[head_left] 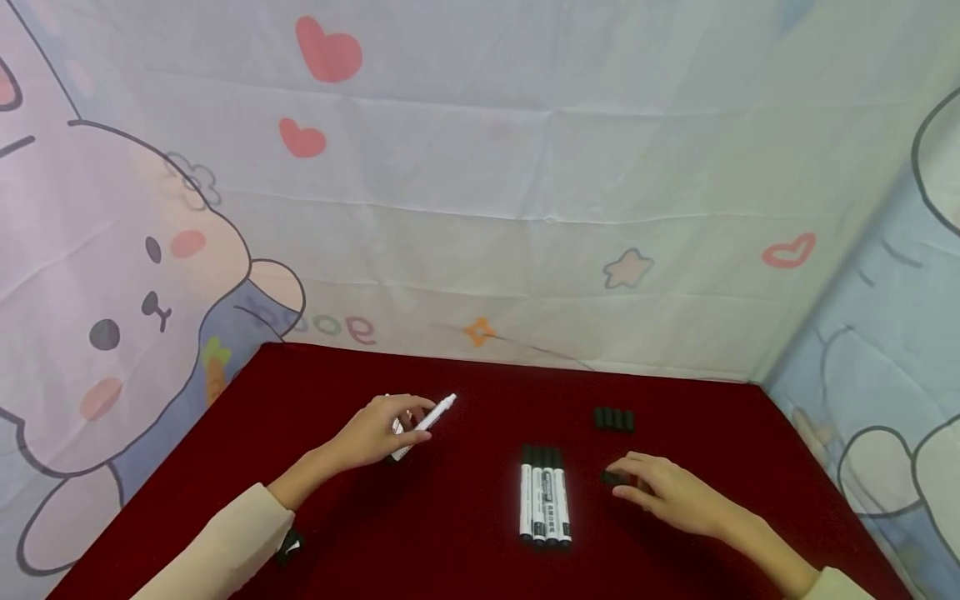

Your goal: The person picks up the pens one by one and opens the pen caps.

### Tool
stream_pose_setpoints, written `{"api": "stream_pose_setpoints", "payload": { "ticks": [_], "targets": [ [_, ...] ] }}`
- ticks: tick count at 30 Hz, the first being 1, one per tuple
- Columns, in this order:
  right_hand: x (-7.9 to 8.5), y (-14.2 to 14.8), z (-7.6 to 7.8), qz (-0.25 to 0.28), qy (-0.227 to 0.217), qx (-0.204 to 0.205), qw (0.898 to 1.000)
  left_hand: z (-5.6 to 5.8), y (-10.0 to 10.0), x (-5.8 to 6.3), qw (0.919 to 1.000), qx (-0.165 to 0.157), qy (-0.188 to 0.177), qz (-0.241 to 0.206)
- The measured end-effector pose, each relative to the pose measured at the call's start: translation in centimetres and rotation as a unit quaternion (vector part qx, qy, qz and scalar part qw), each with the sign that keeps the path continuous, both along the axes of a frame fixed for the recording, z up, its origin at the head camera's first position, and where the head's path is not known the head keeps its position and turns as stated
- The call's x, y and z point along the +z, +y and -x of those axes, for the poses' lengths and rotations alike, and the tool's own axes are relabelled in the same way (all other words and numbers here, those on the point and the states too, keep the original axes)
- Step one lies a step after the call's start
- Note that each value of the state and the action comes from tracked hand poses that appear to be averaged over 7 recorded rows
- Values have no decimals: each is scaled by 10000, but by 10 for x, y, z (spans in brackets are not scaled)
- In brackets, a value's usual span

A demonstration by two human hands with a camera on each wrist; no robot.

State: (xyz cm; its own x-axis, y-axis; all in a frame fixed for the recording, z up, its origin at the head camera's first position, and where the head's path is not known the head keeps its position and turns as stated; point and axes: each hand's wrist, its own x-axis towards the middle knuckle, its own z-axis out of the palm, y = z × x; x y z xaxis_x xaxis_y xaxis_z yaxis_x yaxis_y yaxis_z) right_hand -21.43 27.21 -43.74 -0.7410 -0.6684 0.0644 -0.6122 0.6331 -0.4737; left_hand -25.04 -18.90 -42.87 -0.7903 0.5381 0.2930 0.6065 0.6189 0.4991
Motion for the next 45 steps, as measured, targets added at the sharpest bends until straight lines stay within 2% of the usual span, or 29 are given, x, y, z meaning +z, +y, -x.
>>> {"api": "stream_pose_setpoints", "payload": {
  "ticks": [5,11,15,19,23,33,45],
  "targets": [
    [-3,-2,0,45,-210,37,9998,9,-14,-2,9970,484,-85,-596],
    [-3,-2,0,130,-404,70,9991,14,-26,-6,9840,1246,-238,-1250],
    [-2,-3,1,170,-340,133,9992,17,-33,-8,9751,1645,-410,-1428],
    [-2,-3,1,180,-358,130,9991,22,-42,-9,9661,1945,-885,-1451],
    [-3,-3,1,163,-424,143,9989,27,-51,-13,9595,2111,-1317,-1323],
    [-3,-5,0,79,-391,210,9990,37,-68,-27,9486,2245,-2003,-978],
    [-4,-7,-2,114,-629,285,9975,36,-71,-35,9441,2461,-2049,-775]
  ]
}}
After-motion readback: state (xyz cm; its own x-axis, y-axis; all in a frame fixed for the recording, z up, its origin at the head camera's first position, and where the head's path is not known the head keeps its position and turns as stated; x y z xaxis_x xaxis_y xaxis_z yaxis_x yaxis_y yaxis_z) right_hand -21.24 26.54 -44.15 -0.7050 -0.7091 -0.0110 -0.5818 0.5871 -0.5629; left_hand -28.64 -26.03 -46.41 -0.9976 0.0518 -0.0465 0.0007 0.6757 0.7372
